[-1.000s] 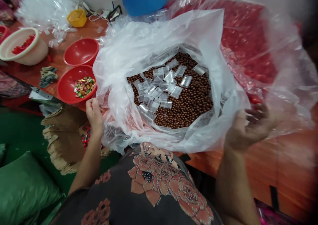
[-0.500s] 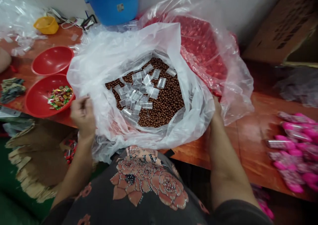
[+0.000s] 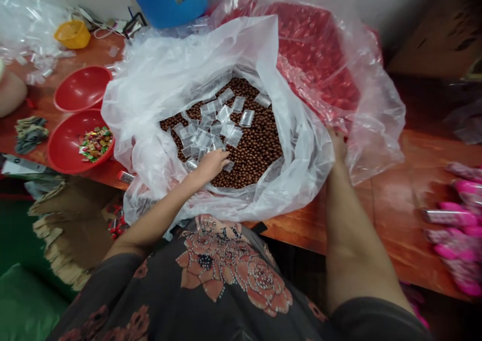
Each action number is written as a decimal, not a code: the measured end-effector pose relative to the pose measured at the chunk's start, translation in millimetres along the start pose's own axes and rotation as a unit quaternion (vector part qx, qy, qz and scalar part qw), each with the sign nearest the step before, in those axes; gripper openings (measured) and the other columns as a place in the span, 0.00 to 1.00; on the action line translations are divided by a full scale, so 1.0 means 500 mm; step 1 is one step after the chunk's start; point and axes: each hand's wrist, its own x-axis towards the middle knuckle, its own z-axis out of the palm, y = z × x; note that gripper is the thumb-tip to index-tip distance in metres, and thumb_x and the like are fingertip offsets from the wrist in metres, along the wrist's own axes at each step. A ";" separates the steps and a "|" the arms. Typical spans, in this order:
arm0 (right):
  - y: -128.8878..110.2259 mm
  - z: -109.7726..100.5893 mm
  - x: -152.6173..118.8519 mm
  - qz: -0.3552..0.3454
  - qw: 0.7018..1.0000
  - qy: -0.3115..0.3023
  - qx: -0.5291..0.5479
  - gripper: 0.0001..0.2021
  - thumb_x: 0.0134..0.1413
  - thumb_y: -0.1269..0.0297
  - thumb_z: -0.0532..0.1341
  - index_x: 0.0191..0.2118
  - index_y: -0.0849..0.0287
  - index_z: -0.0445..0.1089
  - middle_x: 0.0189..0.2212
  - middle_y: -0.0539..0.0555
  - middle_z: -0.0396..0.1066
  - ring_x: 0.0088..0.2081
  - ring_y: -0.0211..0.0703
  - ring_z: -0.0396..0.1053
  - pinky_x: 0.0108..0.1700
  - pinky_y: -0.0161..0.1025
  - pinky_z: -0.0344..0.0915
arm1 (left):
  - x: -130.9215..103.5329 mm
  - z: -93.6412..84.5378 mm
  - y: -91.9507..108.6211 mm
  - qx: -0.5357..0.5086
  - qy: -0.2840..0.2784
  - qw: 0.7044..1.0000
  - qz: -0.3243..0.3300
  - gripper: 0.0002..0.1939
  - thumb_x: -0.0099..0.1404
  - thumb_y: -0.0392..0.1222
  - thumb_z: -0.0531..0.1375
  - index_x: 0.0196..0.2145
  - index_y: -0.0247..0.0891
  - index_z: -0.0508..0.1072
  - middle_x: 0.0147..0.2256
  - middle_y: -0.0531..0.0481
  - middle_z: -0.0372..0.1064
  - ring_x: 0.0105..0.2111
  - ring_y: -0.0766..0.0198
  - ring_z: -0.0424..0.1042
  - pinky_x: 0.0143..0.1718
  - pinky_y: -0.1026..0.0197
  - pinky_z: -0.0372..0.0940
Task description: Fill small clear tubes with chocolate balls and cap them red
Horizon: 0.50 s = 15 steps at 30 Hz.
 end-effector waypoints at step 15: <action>0.001 -0.002 -0.055 0.081 0.964 0.133 0.217 0.21 0.53 0.74 0.57 0.54 0.69 0.63 0.43 0.63 0.70 0.34 0.34 0.65 0.43 0.38 0.61 | -0.025 0.036 0.018 -0.145 0.002 0.986 -0.077 0.13 0.56 0.43 0.68 0.36 0.40 0.70 0.25 0.51 0.68 0.26 0.61 0.65 0.31 0.58 0.57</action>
